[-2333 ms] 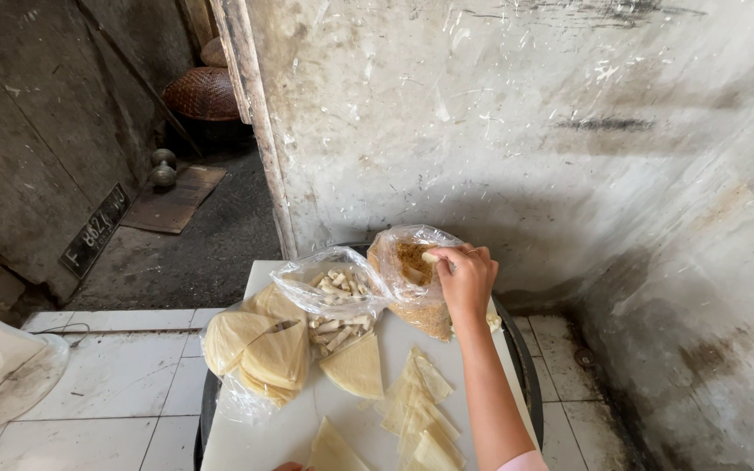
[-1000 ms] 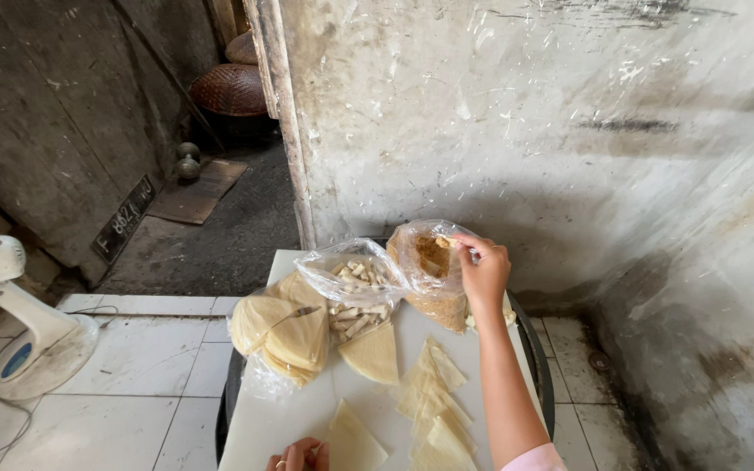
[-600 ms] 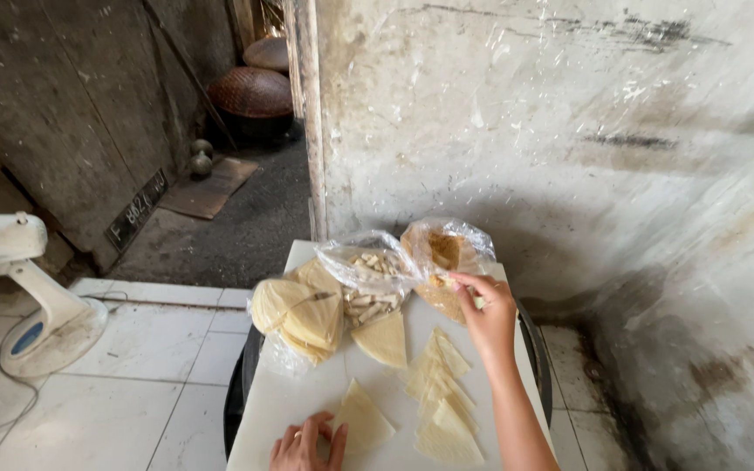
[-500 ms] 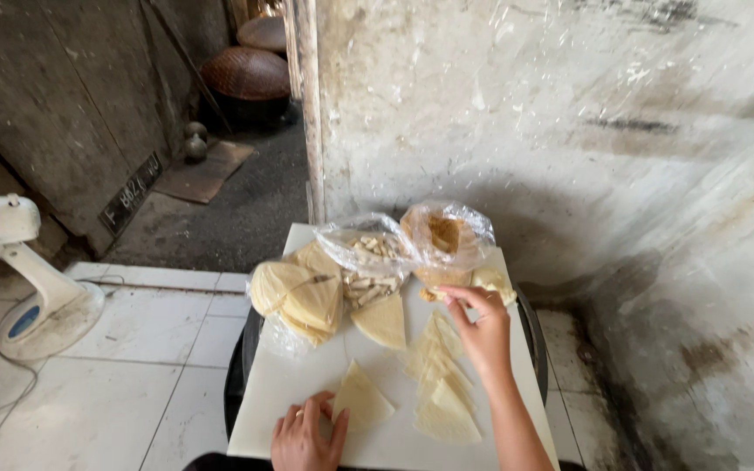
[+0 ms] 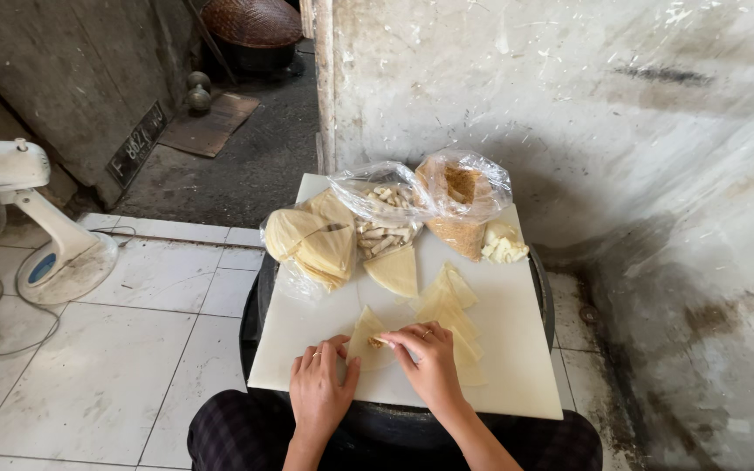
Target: The person places a grainy filling onto thin triangular wrappers and folds them into small packets. They repeat this process with several wrappers, placing the finished items on the cutting board.
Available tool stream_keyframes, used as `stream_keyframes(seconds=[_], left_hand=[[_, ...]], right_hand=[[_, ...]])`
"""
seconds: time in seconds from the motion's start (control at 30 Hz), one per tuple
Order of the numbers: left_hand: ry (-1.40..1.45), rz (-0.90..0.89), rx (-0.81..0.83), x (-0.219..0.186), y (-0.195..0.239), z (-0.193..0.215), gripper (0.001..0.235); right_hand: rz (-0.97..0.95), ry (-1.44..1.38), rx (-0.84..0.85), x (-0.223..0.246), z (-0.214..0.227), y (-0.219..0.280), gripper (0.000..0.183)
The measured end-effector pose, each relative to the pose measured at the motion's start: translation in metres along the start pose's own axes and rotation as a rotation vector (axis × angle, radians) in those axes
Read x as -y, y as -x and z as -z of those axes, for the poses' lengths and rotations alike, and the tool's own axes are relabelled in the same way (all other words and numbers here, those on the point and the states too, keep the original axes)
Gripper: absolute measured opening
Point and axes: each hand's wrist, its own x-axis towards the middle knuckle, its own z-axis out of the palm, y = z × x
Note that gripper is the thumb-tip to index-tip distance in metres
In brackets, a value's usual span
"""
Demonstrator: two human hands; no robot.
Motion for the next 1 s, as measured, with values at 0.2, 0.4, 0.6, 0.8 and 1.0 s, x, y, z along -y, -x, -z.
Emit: stream_keyframes(seconds=[0.2,0.4,0.6,0.8,1.0], left_hand=[[-0.001,-0.007,-0.019,-0.001,0.001,0.000,0.031],[-0.001,0.005,-0.003,-0.001,0.001,0.002,0.030],[-0.006,-0.005,-0.014,0.000,0.001,-0.001,0.030],[-0.007,0.014,-0.008,0.001,0.002,-0.003,0.031],[0.013,0.022,-0.001,0.004,0.005,-0.005,0.031]], right_hand=[[0.272,0.175,-0.024,0.005,0.007,0.003,0.030],[0.395,0.243,-0.051,0.011,0.011,0.005,0.035],[0.391,0.274,-0.099,0.013,0.014,0.006,0.033],[0.369,0.275,-0.092,0.006,0.011,0.009,0.037],[0.134,0.222,-0.114,-0.013,0.001,0.007,0.033]])
